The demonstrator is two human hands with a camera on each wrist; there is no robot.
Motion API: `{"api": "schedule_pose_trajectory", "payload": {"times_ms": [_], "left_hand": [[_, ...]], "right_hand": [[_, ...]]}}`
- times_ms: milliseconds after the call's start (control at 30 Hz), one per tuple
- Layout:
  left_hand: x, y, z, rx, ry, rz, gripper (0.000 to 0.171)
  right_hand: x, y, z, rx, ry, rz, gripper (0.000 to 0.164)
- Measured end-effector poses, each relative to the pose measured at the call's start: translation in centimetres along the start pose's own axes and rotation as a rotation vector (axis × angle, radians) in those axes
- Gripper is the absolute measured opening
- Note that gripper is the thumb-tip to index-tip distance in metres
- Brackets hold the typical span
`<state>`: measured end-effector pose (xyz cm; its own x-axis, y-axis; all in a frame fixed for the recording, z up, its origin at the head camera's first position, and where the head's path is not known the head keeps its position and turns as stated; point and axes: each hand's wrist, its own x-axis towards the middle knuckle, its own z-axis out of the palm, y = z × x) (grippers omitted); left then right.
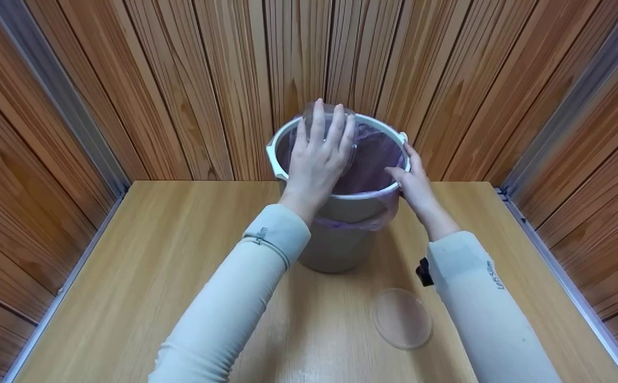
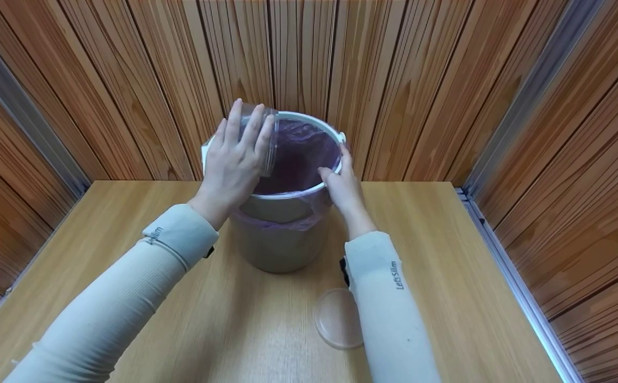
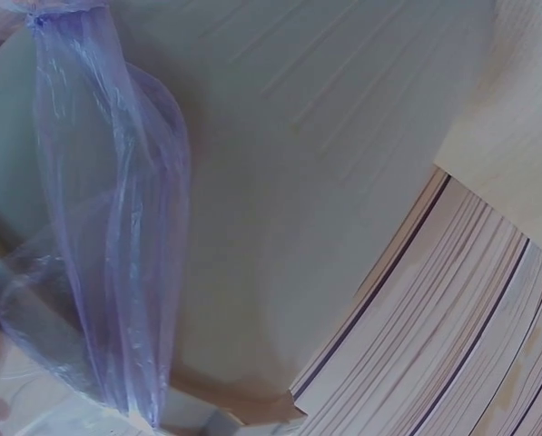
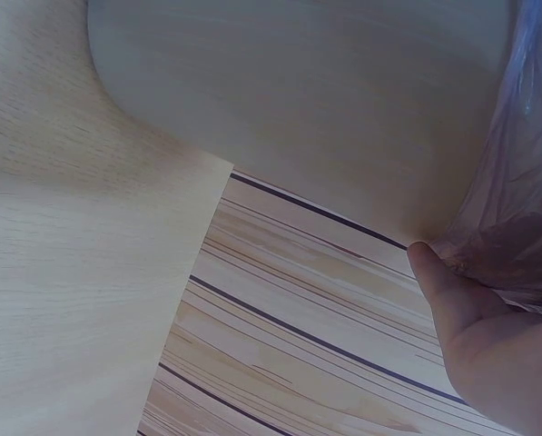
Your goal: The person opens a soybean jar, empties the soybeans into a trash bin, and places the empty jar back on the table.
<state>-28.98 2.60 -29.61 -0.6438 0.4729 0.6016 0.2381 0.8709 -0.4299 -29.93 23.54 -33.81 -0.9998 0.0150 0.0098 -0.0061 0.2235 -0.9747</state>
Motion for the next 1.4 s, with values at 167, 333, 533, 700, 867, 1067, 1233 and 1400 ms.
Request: {"api": "schedule_pose_trajectory", "payload": {"times_ms": [167, 333, 533, 700, 867, 1067, 1233, 1400], "left_hand": [[0.1, 0.2, 0.1, 0.027, 0.048, 0.007, 0.055], [0.2, 0.4, 0.3, 0.056, 0.107, 0.014, 0.05], [0.1, 0.3, 0.5, 0.035, 0.137, 0.017, 0.052], [0.1, 0.1, 0.5, 0.013, 0.123, 0.028, 0.058], [0.1, 0.0, 0.5, 0.004, 0.123, 0.046, 0.059], [-0.1, -0.3, 0.7, -0.073, 0.141, 0.015, 0.057], [-0.4, -0.6, 1.2, -0.183, 0.155, -0.059, 0.064], [-0.9, -1.0, 1.7, -0.294, 0.133, -0.113, 0.095]], "right_hand": [[0.0, -0.1, 0.0, 0.012, 0.008, 0.0, 0.08], [0.0, -0.1, 0.0, 0.014, 0.008, -0.003, 0.081], [0.1, 0.1, 0.0, 0.013, 0.008, -0.005, 0.08], [0.1, 0.1, 0.0, 0.028, 0.004, -0.011, 0.08], [0.1, 0.0, 0.0, 0.029, 0.004, -0.011, 0.08], [0.2, 0.0, 0.0, 0.037, 0.005, -0.009, 0.08], [0.2, 0.0, 0.1, 0.047, 0.003, -0.012, 0.079], [0.1, 0.1, 0.2, 0.049, 0.003, -0.011, 0.079]]}}
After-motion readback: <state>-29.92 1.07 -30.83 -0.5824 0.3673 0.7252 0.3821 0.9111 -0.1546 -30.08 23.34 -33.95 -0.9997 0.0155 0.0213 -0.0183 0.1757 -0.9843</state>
